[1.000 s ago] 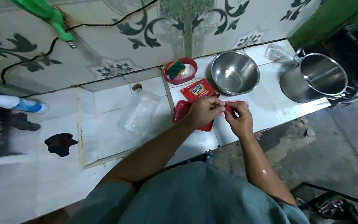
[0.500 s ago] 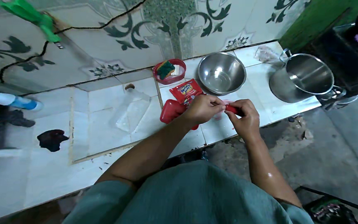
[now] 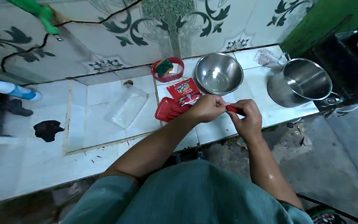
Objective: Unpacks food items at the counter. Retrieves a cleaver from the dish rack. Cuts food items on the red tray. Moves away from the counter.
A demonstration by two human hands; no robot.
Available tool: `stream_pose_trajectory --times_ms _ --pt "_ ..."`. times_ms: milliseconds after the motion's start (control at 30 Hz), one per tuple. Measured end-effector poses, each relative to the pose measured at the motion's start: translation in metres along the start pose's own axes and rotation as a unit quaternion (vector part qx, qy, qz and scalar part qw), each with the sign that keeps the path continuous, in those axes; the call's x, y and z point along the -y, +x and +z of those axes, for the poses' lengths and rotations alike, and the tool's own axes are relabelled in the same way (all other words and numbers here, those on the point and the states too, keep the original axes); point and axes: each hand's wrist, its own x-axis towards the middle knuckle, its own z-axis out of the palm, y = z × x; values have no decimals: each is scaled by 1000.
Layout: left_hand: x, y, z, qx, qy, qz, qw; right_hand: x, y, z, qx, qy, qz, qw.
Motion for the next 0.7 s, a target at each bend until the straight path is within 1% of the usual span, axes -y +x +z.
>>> stream_pose_trajectory --times_ms 67,133,200,300,433,600,700 --pt "-1 1 1 8 -39 -10 999 1 0 -4 27 90 90 992" --pt "4 5 6 11 -126 -22 992 1 0 -6 45 178 173 968" --pt "7 9 11 18 -203 -41 978 -1 -2 -3 49 238 218 945" --pt "11 13 16 31 -282 -90 955 -3 -4 3 44 285 254 923" --pt "14 17 24 45 -367 -156 916 -2 -5 8 36 311 280 908" --pt "9 15 26 59 -405 -176 895 2 -4 11 7 393 312 865" --pt "5 11 38 64 -386 -195 900 6 2 8 -4 397 306 865"
